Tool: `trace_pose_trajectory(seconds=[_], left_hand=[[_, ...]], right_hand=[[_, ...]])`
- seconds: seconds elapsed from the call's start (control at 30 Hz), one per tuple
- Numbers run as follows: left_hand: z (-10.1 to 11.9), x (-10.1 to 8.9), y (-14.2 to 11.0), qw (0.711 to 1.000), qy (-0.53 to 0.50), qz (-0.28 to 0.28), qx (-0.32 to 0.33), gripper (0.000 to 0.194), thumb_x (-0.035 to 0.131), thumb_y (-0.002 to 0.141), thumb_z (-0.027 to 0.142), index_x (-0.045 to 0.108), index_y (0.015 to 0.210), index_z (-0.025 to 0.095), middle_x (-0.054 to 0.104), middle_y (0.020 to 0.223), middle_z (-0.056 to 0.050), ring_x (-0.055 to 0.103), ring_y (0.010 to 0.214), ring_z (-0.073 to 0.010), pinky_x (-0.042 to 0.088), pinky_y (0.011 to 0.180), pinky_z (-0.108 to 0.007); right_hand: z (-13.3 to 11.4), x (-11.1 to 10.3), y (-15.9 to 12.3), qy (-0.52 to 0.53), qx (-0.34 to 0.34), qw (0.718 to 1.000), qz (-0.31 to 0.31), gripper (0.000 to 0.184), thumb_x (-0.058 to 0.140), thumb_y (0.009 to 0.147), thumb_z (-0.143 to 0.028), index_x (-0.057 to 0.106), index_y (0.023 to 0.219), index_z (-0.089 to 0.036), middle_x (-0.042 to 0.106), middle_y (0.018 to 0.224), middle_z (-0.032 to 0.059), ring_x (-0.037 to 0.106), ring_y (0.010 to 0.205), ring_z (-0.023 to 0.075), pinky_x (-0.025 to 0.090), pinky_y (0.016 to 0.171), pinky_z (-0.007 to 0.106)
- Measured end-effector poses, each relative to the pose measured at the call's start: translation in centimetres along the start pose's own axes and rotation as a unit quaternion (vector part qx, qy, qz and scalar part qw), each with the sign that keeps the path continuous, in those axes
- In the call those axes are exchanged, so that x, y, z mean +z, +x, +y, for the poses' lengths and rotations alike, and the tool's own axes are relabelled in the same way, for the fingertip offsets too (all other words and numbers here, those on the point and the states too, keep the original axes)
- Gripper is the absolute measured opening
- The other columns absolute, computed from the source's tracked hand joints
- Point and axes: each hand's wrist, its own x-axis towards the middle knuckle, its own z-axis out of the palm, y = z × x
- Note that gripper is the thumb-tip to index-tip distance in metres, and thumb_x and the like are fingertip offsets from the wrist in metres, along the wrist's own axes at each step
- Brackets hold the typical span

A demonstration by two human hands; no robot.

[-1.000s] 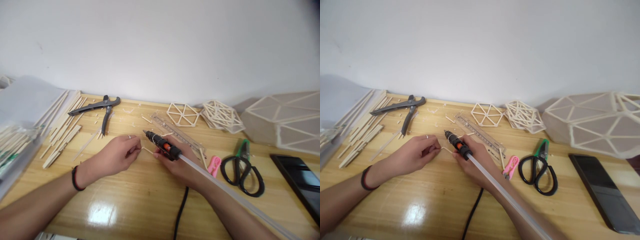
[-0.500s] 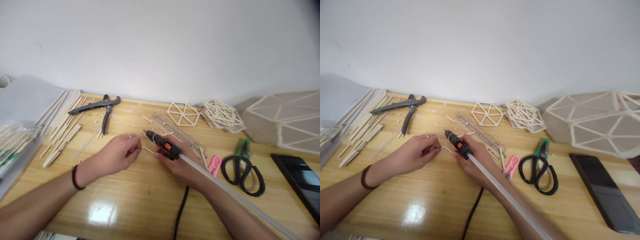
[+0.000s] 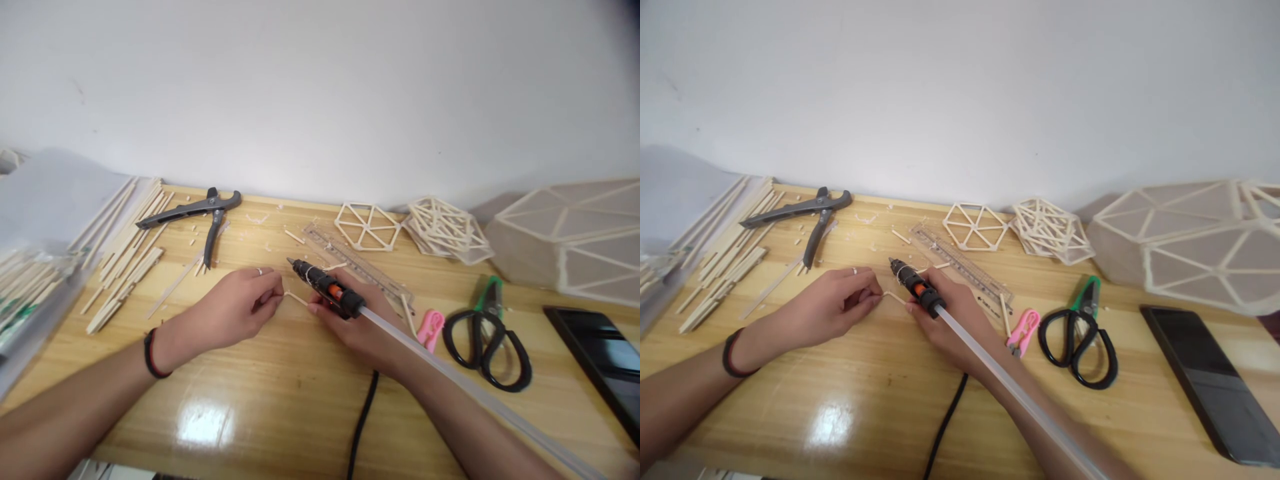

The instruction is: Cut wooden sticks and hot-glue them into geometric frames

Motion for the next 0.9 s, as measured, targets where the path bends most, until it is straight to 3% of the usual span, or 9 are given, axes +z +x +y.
trace_pose_trajectory(seconds=[0.9], left_hand=[[0.1, -0.09, -0.03, 1.0, -0.006, 0.003, 0.007, 0.013, 0.051, 0.093, 0.014, 0.057, 0.082, 0.017, 0.056, 0.071, 0.002, 0.049, 0.064, -0.0104, 0.035, 0.06, -0.023]], right_hand=[[-0.32, -0.15, 0.01, -0.028, -0.026, 0.999, 0.006, 0.006, 0.063, 0.086, -0.026, 0.057, 0.085, -0.025, 0.063, 0.072, -0.0028, 0.057, 0.064, 0.0176, 0.04, 0.061, 0.028]])
